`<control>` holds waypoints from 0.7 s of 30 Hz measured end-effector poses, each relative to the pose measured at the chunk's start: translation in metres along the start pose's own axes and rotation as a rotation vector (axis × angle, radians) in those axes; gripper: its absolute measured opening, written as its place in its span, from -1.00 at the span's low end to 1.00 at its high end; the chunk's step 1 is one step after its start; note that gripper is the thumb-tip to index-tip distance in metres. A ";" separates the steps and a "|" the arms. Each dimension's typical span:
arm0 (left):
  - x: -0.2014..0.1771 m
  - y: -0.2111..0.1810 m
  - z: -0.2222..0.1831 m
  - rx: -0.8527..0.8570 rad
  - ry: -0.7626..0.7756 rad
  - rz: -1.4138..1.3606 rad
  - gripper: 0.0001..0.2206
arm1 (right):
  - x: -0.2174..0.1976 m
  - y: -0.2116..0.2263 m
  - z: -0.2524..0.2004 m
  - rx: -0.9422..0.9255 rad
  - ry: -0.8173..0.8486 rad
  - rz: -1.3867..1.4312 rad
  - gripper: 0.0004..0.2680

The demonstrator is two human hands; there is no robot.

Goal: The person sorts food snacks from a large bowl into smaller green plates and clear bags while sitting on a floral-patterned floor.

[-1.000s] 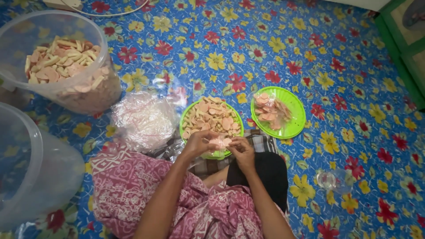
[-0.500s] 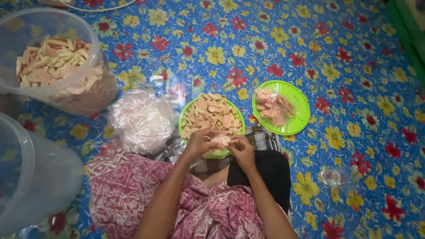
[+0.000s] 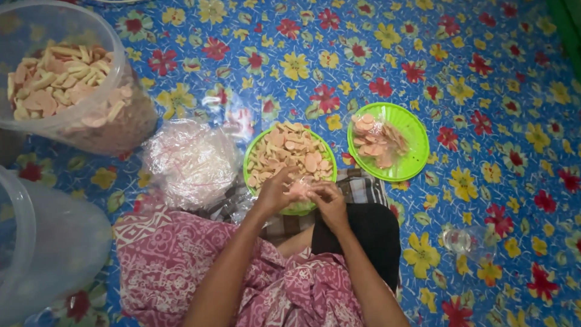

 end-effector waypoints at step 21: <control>0.000 0.007 -0.003 0.001 0.060 0.124 -0.80 | 0.013 0.033 -0.010 -0.109 0.098 -0.094 -0.99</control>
Point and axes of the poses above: each hand's wrist, its own z-axis towards the middle knuckle, its own x-axis out of the palm, y = z × x, the point moved 6 cm from there along z, towards the middle knuckle, and after that the axes turned 6 degrees about -x, right-handed, at the moved point
